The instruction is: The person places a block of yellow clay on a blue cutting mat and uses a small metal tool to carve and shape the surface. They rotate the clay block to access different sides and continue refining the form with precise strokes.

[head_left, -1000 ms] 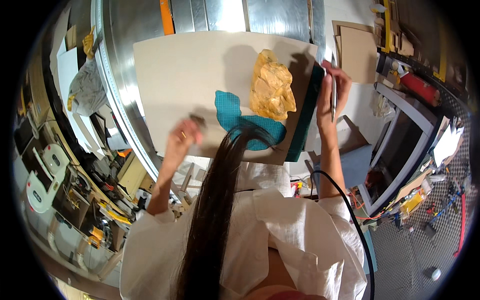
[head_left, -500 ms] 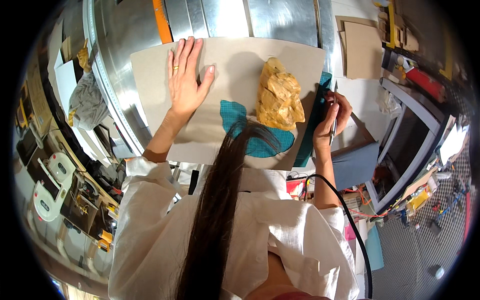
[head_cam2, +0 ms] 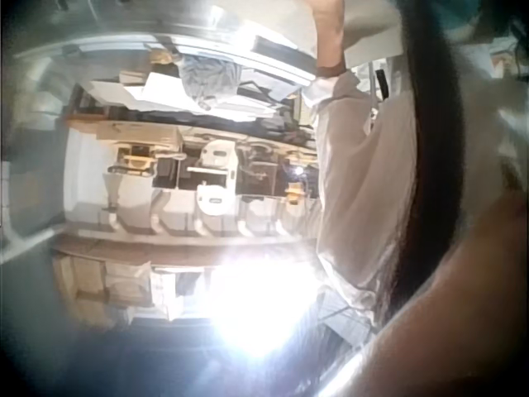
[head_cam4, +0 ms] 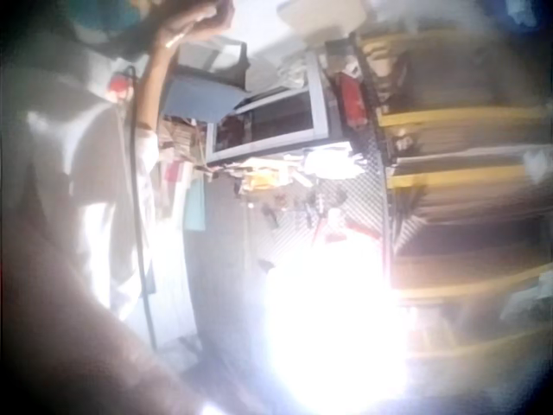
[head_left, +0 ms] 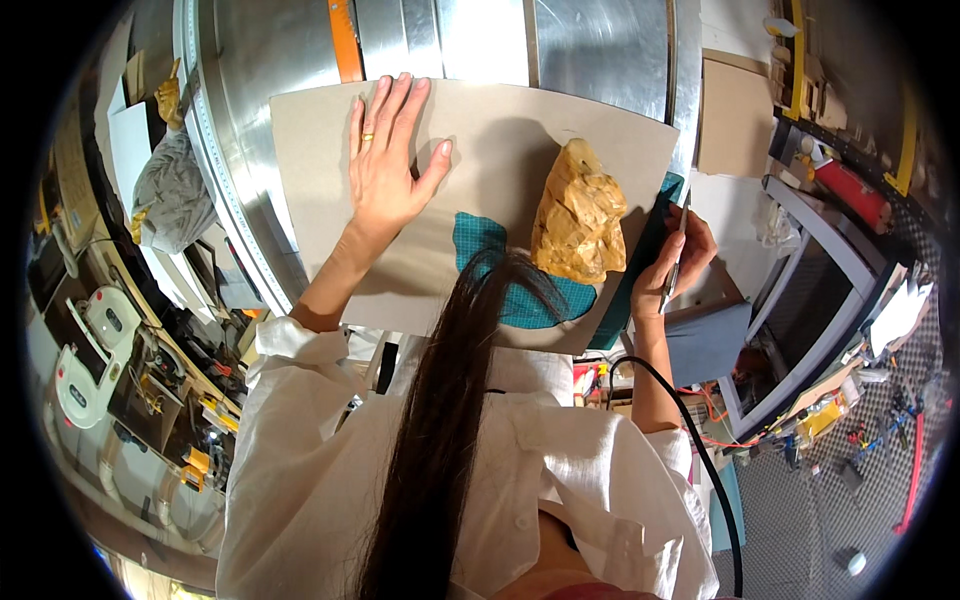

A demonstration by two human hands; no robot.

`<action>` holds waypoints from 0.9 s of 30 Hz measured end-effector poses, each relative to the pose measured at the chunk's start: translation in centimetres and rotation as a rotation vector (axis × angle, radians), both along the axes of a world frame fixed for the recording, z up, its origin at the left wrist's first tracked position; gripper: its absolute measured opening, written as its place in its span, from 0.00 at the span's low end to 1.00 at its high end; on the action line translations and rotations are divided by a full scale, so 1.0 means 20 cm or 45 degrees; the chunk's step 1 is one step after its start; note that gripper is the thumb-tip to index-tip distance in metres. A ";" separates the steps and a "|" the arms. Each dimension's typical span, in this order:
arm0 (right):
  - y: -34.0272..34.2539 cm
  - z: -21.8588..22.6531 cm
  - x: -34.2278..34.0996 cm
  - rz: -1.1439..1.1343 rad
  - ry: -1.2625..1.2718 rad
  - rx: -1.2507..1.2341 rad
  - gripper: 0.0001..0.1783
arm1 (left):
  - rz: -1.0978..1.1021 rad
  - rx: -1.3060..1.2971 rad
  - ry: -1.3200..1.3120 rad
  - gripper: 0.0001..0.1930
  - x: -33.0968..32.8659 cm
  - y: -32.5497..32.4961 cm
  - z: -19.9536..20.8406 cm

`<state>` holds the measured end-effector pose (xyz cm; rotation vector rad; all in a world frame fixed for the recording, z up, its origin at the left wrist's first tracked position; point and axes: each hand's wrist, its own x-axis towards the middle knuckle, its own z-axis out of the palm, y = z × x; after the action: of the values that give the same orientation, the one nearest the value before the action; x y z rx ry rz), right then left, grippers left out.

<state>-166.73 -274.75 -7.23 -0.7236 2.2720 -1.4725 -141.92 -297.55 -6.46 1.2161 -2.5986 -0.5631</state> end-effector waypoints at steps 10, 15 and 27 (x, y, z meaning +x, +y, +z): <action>0.01 0.00 0.00 0.018 0.024 0.008 0.17 | 0.006 0.008 -0.002 0.32 -0.01 0.00 0.01; 0.00 0.01 -0.01 0.037 0.068 0.007 0.17 | 0.007 -0.001 0.020 0.32 -0.02 0.00 0.00; -0.01 0.01 0.00 0.024 0.073 -0.002 0.15 | -0.020 -0.019 -0.004 0.32 -0.02 0.00 0.00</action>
<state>-166.72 -274.92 -7.04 -0.7954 2.2998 -1.4629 -142.24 -297.46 -6.39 1.1941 -2.6119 -0.5447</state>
